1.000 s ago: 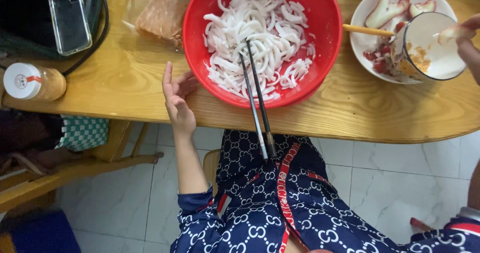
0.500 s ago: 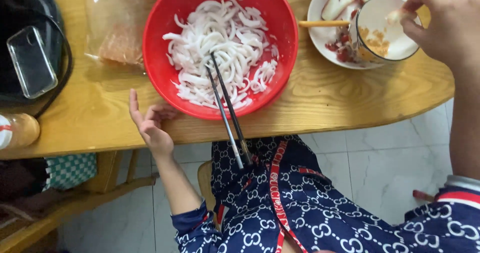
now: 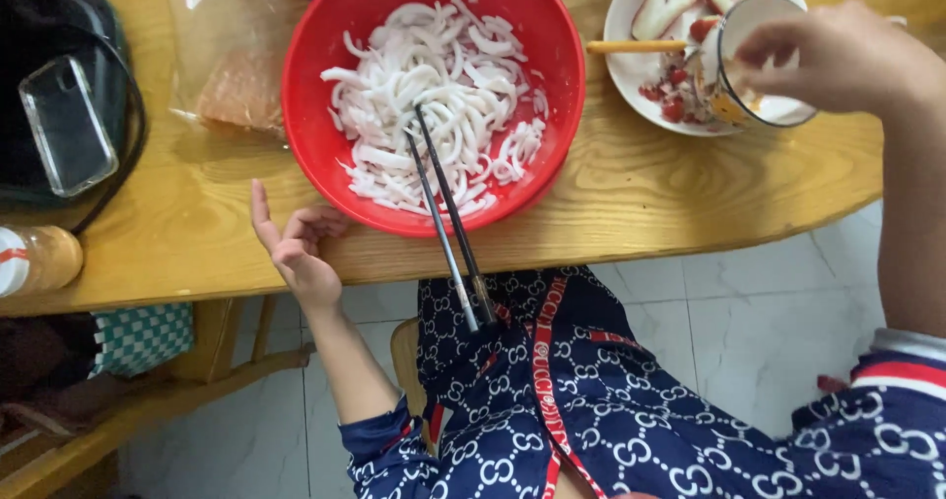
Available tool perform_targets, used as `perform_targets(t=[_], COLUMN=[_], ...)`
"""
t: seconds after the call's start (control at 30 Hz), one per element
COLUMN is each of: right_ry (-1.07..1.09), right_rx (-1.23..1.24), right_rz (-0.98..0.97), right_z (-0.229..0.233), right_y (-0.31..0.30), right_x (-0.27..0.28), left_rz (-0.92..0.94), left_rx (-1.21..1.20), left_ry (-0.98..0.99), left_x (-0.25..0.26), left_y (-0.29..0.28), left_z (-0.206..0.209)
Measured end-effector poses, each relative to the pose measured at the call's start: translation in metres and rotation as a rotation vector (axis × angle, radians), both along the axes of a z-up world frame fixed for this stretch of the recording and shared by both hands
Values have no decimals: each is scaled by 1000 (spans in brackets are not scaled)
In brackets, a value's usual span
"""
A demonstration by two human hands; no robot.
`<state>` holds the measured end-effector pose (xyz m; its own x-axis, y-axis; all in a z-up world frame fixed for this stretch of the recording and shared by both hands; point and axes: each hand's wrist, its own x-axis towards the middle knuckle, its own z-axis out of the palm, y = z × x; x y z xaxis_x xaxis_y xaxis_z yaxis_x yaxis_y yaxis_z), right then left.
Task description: Mixing shredded ingredients in a bowl with chopsticks and handling fruit pieces on a plate.
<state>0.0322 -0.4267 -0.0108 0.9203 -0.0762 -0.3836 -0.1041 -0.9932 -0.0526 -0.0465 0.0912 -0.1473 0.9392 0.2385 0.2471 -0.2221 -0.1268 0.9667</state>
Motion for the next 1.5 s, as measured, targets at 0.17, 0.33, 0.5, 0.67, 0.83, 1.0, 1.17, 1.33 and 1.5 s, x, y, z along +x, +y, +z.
perform_targets(t=[0.17,0.33,0.5,0.67,0.83,1.0,1.17,1.33,1.5], right_ry=[-520,-139,-120,-436,-821,-955,-477,-453,-469], right_rx=[-501,-313,86,219,-187,-288,557,874,1054], right_rz=[354,176,8,135,521,506,-254,-330,-281], right_z=[-62,-20,2,-5,-37,-42,-16,-2,19], right_y=[-63,-13,-13,-43,-68,-74,-52,-35,12], right_x=[6,1,-5,-18,-23,-30,-35,-54,-95], left_rz=[15,16,39,54,63,49,47,55,56], left_rx=[13,22,22,54,52,60,80,64,55], left_ry=[-25,-36,-23,-16,-8,-4,-6,-16,-36], left_x=[2,4,3,3,2,0,2,4,5], left_y=[-1,-1,0,1,0,1,-1,-3,-3], left_z=[0,-2,-2,-2,-2,-1,2,4,0])
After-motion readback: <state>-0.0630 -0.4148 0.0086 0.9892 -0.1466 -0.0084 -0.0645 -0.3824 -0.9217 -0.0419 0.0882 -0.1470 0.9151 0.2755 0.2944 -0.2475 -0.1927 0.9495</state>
